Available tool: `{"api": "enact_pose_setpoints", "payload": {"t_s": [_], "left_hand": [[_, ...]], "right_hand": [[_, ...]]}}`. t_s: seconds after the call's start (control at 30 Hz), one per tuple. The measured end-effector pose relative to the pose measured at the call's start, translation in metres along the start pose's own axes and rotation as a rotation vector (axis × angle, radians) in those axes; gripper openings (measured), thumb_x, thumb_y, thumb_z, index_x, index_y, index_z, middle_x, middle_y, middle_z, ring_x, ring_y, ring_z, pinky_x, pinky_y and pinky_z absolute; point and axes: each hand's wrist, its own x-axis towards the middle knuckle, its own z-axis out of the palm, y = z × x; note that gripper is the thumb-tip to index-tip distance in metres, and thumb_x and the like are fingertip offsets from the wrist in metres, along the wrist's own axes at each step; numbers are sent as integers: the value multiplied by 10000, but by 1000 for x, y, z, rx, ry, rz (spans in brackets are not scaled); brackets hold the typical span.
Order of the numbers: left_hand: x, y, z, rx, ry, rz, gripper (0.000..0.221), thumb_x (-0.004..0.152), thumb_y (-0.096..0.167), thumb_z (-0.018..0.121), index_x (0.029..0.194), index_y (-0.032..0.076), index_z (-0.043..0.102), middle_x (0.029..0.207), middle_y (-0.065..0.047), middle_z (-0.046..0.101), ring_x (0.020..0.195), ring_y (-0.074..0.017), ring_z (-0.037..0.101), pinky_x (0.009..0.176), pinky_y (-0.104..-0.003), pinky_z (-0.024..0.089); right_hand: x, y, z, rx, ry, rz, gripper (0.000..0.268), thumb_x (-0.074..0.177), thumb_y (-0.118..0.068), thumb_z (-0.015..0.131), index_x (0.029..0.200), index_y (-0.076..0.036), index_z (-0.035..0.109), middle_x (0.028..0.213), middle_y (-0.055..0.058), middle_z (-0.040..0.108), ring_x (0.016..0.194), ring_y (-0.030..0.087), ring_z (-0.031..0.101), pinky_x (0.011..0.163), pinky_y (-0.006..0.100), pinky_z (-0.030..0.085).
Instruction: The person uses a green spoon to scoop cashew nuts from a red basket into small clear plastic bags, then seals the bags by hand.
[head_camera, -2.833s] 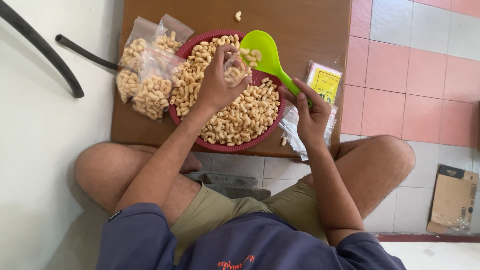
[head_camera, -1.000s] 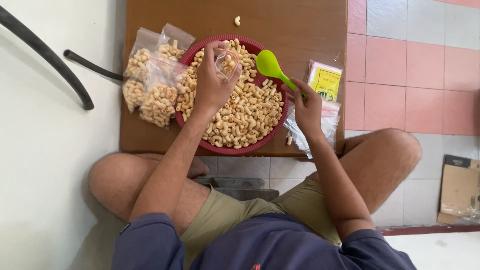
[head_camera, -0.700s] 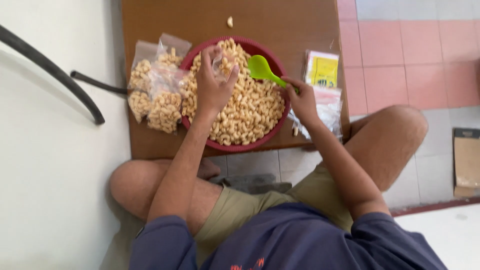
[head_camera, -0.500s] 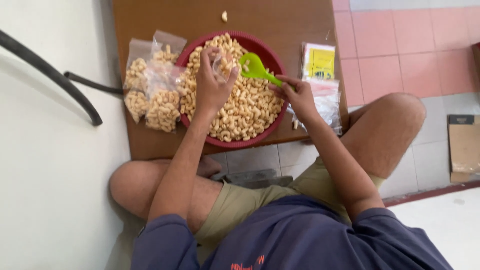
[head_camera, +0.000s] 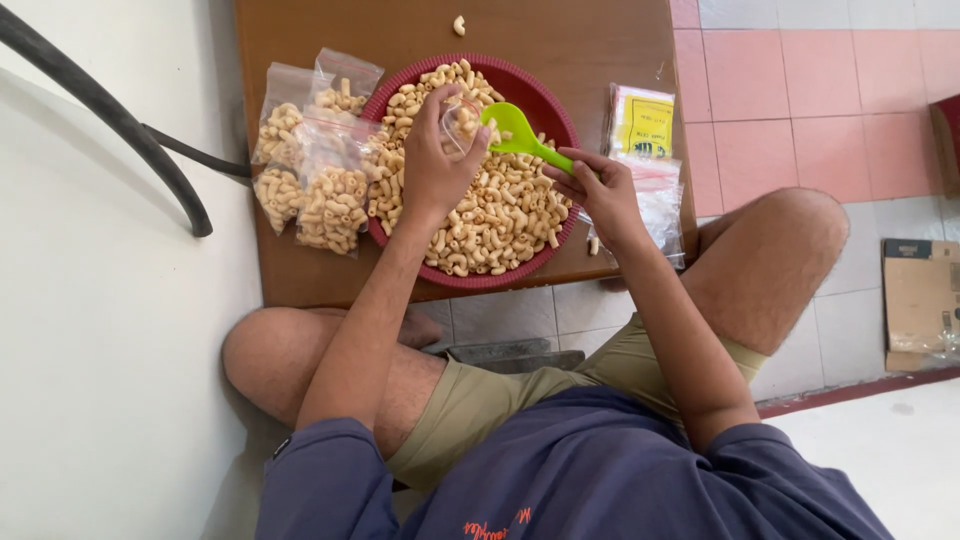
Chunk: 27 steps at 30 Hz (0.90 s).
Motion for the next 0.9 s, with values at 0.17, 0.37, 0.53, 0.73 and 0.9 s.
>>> {"api": "enact_pose_setpoints", "payload": {"t_s": [0.17, 0.37, 0.53, 0.73, 0.9], "left_hand": [[4, -7, 3, 13, 0, 46, 491, 972, 260, 774, 1386, 223, 513, 1427, -104, 641, 1190, -270, 750, 876, -371, 713], [2, -5, 5, 27, -2, 60, 460, 978, 257, 780, 1354, 220, 518, 1399, -88, 663, 1119, -237, 753, 866, -365, 684], [0, -5, 6, 37, 12, 93, 466, 971, 252, 788, 1347, 215, 515, 1376, -86, 670, 1103, -234, 733, 882, -369, 657], [1, -11, 12, 33, 91, 138, 625, 885, 322, 858, 1402, 170, 541, 1184, -186, 673, 1184, -432, 701, 1022, -560, 588], [-1, -6, 6, 11, 63, 161, 642, 874, 326, 848, 1410, 163, 534, 1160, -189, 656, 1160, -445, 698, 1006, -592, 581]], "right_hand": [[-18, -27, 5, -195, 13, -192, 318, 1112, -84, 515, 1383, 16, 649, 1220, 231, 779, 1139, 238, 798, 1031, 320, 670], [-30, -39, 3, -206, 15, -262, 324, 1118, -77, 501, 1401, 11, 631, 1256, 229, 767, 1161, 237, 788, 1026, 352, 676], [-30, -33, -3, -87, -6, -280, 319, 1121, -87, 499, 1404, 13, 608, 1281, 238, 751, 1205, 256, 769, 1079, 384, 658], [-44, -42, -1, 98, -24, -360, 353, 1140, -2, 447, 1457, 78, 580, 1324, 257, 685, 1261, 354, 724, 1071, 466, 639], [-67, -55, 15, -210, -82, -586, 346, 1134, 54, 439, 1429, 37, 618, 1326, 294, 690, 1210, 408, 730, 1063, 521, 615]]}}
